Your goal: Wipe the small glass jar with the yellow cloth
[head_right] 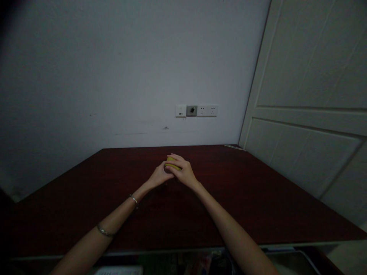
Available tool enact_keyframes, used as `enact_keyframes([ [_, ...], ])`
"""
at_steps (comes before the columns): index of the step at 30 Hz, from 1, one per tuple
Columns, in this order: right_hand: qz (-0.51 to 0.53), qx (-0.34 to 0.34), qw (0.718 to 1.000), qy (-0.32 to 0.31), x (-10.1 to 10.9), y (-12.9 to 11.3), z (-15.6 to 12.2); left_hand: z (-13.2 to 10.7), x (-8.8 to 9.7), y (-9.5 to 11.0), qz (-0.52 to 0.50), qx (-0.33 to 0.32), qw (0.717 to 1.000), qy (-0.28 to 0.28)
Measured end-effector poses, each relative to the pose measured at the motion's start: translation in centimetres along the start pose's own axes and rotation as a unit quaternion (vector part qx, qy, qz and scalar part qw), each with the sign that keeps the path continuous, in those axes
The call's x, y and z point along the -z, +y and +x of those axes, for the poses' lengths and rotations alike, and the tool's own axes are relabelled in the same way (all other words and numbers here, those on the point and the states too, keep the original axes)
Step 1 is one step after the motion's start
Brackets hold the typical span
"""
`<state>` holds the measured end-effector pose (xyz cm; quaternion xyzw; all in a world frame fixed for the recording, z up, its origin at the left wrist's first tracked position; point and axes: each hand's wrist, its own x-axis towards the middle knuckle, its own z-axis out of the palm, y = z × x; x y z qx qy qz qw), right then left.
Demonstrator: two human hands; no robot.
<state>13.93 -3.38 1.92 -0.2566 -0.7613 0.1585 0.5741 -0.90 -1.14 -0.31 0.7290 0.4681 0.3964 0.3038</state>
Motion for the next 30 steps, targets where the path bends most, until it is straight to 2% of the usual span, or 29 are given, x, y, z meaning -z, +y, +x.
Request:
enact_keyframes([
  [3,0.032,-0.066,0.995,0.063,-0.3,0.3,0.1,-0.2,-0.1,0.1,0.025,-0.011,1.0,0.006],
  [5,0.043,-0.087,0.993,0.072,-0.2,0.4,0.1,-0.3,-0.1,0.2,0.02,-0.003,1.0,-0.008],
  [7,0.039,-0.076,0.995,0.054,0.0,0.2,0.1,-0.3,-0.2,0.2,-0.006,0.009,1.0,-0.028],
  [11,0.008,-0.006,1.0,-0.029,0.3,-0.1,0.0,-0.1,-0.2,0.1,-0.045,0.017,0.997,-0.054],
  [12,0.002,-0.002,1.0,-0.031,0.3,0.0,0.0,-0.1,-0.2,0.1,-0.046,0.018,0.997,-0.055],
  [16,0.011,-0.062,0.996,0.061,-0.3,0.4,0.0,-0.1,-0.3,0.2,-0.046,0.027,0.997,-0.046],
  [18,0.027,-0.086,0.993,0.078,-0.2,0.5,0.0,-0.2,-0.3,0.3,-0.05,0.029,0.997,-0.043],
  [20,0.04,-0.079,0.995,0.046,0.2,0.5,0.1,-0.2,-0.3,0.4,-0.06,0.024,0.997,-0.05],
  [24,0.049,-0.014,0.995,-0.085,1.9,-0.2,0.4,-0.3,-0.1,0.6,-0.085,0.018,0.994,-0.067],
  [26,0.046,-0.002,0.991,-0.122,2.3,-0.3,0.6,-0.3,0.0,0.7,-0.094,0.014,0.992,-0.078],
  [28,0.043,-0.012,0.994,-0.104,2.4,-0.3,0.6,-0.4,0.0,0.9,-0.104,-0.004,0.99,-0.094],
  [30,0.044,-0.034,0.997,-0.052,2.1,0.0,0.6,-0.4,0.1,1.2,-0.111,-0.021,0.988,-0.101],
])
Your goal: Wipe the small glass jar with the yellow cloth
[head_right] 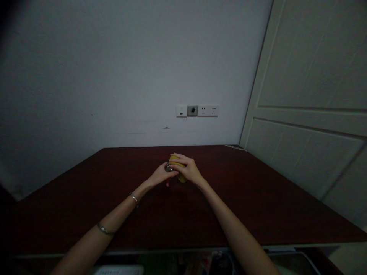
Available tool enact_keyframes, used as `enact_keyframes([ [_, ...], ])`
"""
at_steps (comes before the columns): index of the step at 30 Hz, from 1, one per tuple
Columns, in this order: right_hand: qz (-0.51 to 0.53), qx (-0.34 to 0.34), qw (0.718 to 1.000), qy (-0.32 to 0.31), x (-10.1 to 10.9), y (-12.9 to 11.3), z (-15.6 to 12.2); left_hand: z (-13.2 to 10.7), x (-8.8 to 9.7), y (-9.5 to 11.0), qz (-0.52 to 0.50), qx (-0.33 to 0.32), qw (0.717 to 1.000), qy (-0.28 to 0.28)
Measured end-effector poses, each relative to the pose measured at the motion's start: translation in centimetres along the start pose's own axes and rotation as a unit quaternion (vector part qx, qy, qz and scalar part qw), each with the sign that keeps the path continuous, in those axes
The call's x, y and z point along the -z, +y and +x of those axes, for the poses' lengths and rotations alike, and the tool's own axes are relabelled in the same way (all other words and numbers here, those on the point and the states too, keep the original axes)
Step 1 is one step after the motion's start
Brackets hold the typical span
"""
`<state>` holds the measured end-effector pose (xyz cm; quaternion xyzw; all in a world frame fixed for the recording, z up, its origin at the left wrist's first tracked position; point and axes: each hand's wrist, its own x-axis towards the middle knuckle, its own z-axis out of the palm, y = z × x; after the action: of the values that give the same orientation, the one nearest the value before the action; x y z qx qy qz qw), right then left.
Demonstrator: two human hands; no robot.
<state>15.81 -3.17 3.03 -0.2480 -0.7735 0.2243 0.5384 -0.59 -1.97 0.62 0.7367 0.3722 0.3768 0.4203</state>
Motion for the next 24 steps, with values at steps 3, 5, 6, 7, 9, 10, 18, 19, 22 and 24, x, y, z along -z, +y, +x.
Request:
enact_keyframes([
  [3,0.01,-0.014,0.999,0.036,-0.2,0.2,0.0,0.0,0.1,0.3,-0.004,-0.006,1.0,-0.004],
  [5,0.013,-0.005,1.0,-0.005,0.0,0.1,-0.1,0.1,0.1,0.3,-0.005,0.0,1.0,-0.015],
  [6,0.013,0.001,0.999,-0.032,0.2,0.0,-0.1,0.1,0.1,0.2,-0.005,0.003,1.0,-0.02],
  [7,0.014,0.006,0.998,-0.057,0.3,-0.1,-0.1,0.1,0.1,0.2,-0.006,0.006,1.0,-0.022],
  [9,0.016,0.006,0.997,-0.071,0.4,-0.2,-0.1,0.0,0.1,0.1,-0.012,0.009,1.0,-0.022],
  [10,0.018,0.0,0.998,-0.057,0.3,-0.1,-0.1,0.0,0.1,0.1,-0.017,0.009,1.0,-0.02],
  [18,0.078,-0.08,0.991,0.078,-0.4,1.0,0.1,-0.3,0.2,0.6,-0.037,-0.001,0.999,-0.009],
  [19,0.081,-0.074,0.992,0.068,-0.2,1.0,0.1,-0.2,0.2,0.6,-0.039,-0.003,0.999,-0.01],
  [22,0.079,-0.044,0.996,0.021,0.2,0.7,0.0,-0.1,0.3,0.4,-0.045,-0.017,0.999,-0.014],
  [24,0.078,-0.033,0.996,0.002,0.2,0.6,0.0,-0.1,0.3,0.2,-0.048,-0.026,0.998,-0.015],
])
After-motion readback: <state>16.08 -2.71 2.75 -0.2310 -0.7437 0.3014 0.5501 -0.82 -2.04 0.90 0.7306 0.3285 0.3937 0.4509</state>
